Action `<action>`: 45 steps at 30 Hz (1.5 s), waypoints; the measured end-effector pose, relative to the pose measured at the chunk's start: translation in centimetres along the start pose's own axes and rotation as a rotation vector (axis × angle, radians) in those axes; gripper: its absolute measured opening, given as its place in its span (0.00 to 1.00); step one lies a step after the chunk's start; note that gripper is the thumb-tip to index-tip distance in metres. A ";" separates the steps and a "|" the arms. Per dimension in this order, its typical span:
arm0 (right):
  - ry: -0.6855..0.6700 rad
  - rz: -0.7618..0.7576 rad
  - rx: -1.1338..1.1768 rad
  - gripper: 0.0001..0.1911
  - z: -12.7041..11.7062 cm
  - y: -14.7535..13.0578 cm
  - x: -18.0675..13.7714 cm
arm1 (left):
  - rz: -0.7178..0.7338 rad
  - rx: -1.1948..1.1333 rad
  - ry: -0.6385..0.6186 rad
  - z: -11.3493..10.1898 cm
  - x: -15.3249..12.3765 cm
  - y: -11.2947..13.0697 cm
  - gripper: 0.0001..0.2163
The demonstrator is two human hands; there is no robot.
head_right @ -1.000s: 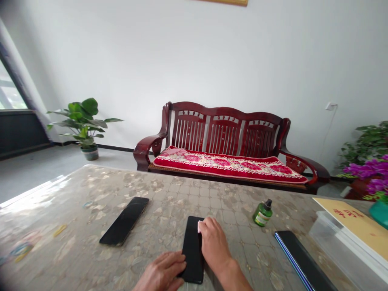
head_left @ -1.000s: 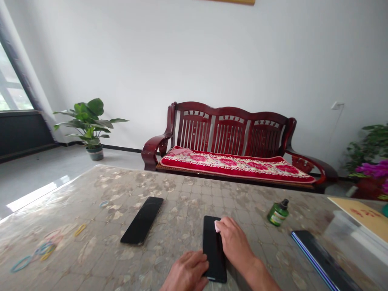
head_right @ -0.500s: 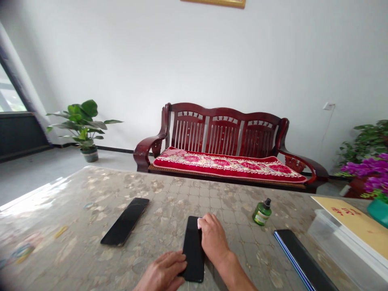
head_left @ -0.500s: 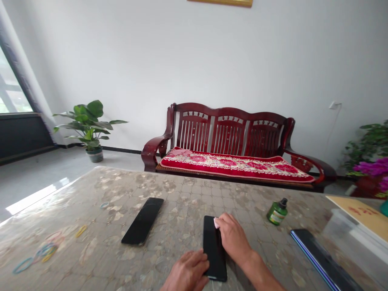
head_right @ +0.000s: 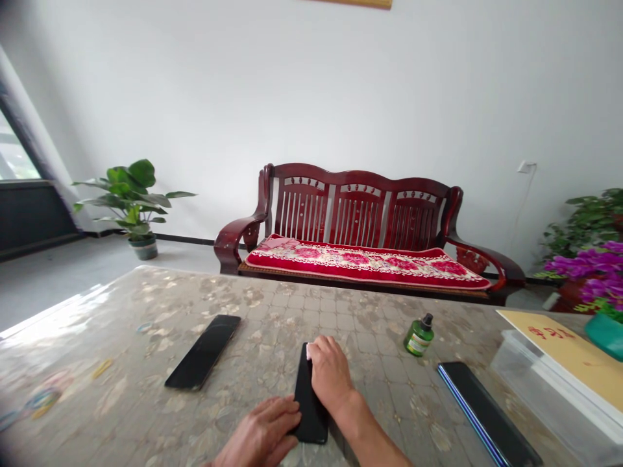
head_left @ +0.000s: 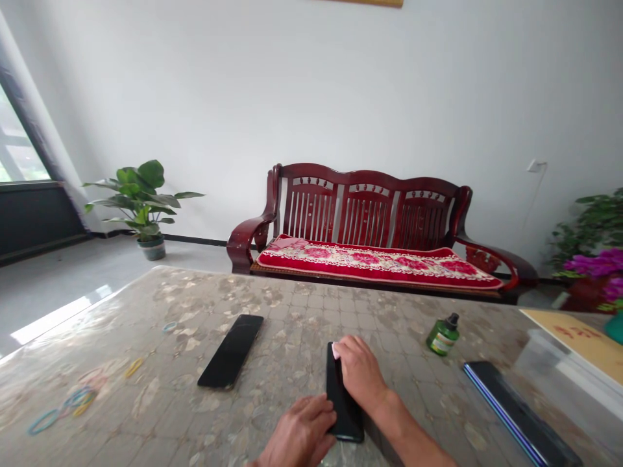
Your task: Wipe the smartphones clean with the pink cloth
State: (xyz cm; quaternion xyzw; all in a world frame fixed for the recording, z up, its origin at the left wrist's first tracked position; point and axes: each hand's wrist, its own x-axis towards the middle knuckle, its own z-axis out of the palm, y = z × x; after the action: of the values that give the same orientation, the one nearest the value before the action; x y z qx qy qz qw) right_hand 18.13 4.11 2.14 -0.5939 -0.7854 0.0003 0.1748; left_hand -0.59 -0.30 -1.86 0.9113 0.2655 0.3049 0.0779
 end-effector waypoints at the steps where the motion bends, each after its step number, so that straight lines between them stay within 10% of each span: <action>1: -0.005 -0.016 0.019 0.13 -0.1 -0.2 -0.5 | -0.003 -0.001 -0.001 0.0 0.0 0.0 0.08; 7: -0.104 -0.202 0.162 0.13 -1.4 -0.7 -5.8 | -0.068 -0.052 -0.030 -0.6 0.3 0.6 0.06; 15: -0.019 -0.008 0.049 0.14 -1.2 1.3 -1.8 | -0.079 -0.032 -0.069 -1.0 0.2 0.7 0.08; 23: -0.016 -0.222 0.246 0.15 -1.4 0.5 -6.7 | -0.198 -0.128 -0.183 -1.3 0.7 0.9 0.04; 34: 0.246 0.133 0.898 0.10 0.3 2.8 -5.7 | -0.173 -0.040 -0.427 -3.9 5.0 -3.3 0.17; 45: 0.354 0.453 1.156 0.20 0.5 4.6 -5.6 | 0.190 0.265 -0.755 -2.7 12.1 -5.1 0.47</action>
State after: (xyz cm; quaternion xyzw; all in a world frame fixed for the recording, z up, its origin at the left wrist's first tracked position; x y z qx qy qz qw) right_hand 23.54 0.38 -0.84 -0.5461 -0.4728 0.3624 0.5890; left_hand 3.68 10.42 4.98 0.9818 0.1700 -0.0819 0.0232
